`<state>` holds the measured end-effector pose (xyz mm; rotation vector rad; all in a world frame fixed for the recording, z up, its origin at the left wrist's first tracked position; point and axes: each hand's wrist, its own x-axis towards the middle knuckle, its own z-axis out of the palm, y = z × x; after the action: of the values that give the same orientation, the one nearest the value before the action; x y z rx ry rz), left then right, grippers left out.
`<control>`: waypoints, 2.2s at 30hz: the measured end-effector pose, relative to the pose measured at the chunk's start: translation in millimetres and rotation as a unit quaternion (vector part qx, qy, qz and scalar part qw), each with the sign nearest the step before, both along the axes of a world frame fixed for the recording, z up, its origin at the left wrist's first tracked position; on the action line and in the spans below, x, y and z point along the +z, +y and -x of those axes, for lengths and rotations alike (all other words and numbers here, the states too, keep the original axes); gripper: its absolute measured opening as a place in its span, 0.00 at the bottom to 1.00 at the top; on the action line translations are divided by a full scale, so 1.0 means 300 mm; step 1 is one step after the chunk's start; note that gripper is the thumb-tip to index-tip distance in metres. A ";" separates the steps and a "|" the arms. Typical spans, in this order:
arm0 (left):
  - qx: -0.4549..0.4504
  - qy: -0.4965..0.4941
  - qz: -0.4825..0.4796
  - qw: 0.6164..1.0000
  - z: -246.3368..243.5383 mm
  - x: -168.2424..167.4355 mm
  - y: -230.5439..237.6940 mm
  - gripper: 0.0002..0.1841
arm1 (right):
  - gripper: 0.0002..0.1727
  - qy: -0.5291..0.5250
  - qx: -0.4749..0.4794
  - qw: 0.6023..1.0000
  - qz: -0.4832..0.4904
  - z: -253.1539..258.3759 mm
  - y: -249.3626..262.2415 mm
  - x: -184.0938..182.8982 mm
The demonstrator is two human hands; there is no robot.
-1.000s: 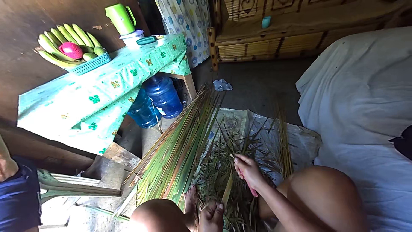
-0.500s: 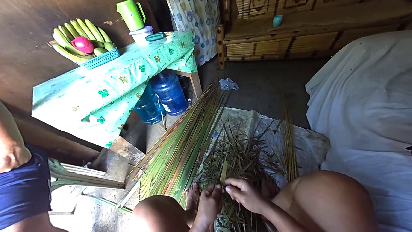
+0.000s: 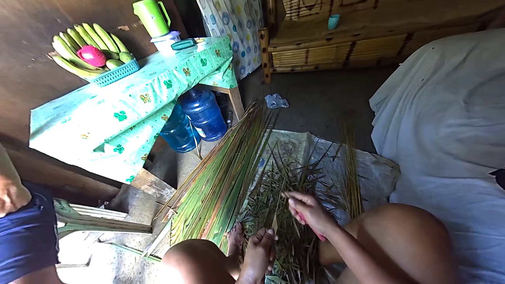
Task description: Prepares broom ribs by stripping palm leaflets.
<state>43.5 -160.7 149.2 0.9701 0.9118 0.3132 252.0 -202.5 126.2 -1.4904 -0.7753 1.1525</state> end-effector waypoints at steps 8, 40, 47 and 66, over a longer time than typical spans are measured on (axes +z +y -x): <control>-0.023 -0.024 0.033 0.999 -0.004 0.015 -0.004 0.19 | 0.18 0.045 0.052 0.997 -0.021 0.081 -0.015 0.005; 0.049 -0.015 0.067 0.996 -0.012 -0.005 0.033 0.17 | 0.18 -0.215 0.212 0.950 -0.084 0.102 -0.049 0.010; 0.018 -0.029 0.074 0.997 -0.001 0.000 -0.013 0.17 | 0.20 -0.169 0.045 0.984 -0.026 -0.010 0.019 -0.017; 0.007 -0.024 0.036 0.999 -0.020 0.024 -0.036 0.18 | 0.20 -0.125 -0.009 0.991 -0.046 0.010 0.019 -0.018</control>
<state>49.5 -171.4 156.4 0.8861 0.8813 0.3126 248.9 -196.8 120.8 -1.5783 -0.9702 0.9132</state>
